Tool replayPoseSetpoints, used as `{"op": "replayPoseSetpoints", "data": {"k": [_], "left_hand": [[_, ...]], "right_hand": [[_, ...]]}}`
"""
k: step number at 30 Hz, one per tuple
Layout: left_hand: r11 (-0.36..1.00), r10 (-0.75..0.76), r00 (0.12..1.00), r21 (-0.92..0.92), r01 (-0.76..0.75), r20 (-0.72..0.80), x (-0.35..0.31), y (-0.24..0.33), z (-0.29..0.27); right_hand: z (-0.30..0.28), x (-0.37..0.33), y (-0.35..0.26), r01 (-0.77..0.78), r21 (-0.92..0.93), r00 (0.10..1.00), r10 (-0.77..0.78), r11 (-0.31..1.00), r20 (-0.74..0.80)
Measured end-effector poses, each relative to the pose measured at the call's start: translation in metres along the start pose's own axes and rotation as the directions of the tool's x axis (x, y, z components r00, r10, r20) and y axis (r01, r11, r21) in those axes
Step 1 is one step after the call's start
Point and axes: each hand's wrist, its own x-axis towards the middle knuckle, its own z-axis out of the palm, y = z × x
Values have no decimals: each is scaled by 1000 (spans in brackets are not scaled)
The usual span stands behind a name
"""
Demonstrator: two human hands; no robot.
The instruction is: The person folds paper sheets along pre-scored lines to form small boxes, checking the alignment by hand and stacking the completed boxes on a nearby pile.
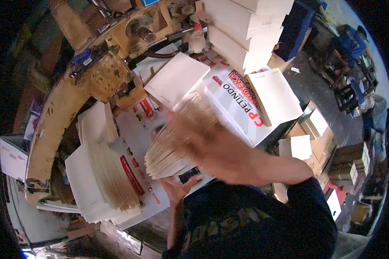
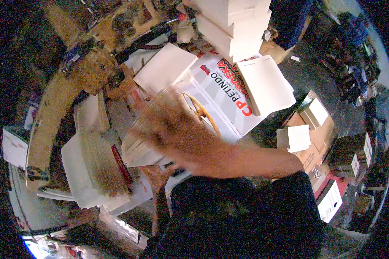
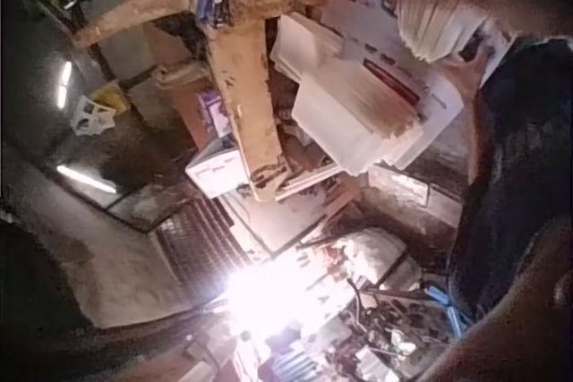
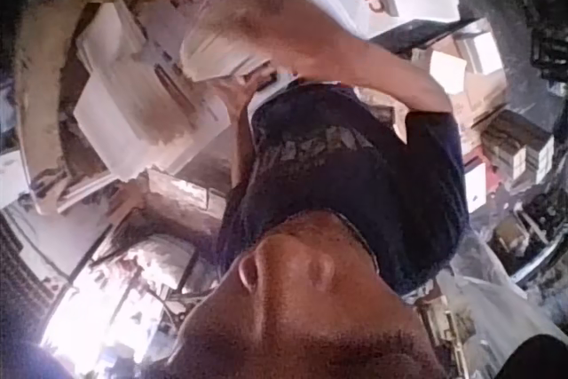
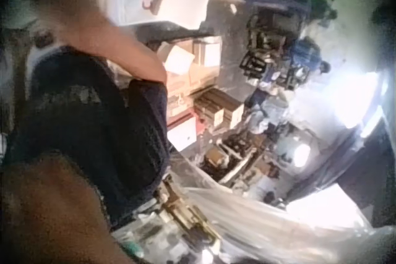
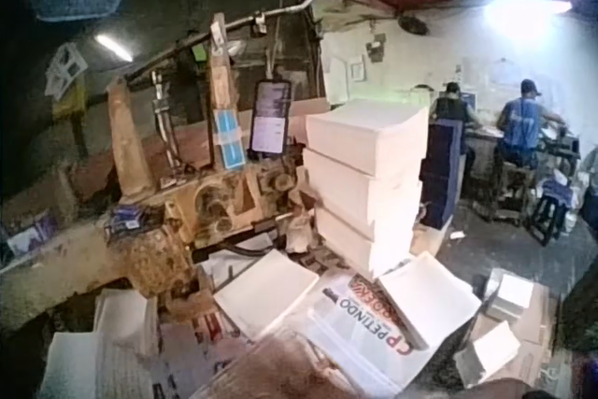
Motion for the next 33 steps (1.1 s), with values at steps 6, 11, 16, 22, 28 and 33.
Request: {"op": "replayPoseSetpoints", "data": {"k": [6,11,16,22,28,33], "left_hand": [[871,-208,977,-445,207,48,9,20,3],[982,-187,973,33,184,133,7,23,-18],[802,151,943,520,-292,296,-23,-32,-18],[811,-586,809,48,584,57,27,47,15],[977,-57,998,-205,64,40,27,16,6],[842,-350,936,427,329,-32,21,-18,12]], "right_hand": [[-18,13,19,129,251,991,-130,959,-10],[-17,8,15,59,196,990,-82,979,112],[-21,22,21,213,326,947,-277,921,164],[0,7,32,204,241,973,-224,949,59],[26,-8,100,-26,973,881,465,229,-87],[123,-10,47,-68,966,840,508,-251,192]]}}
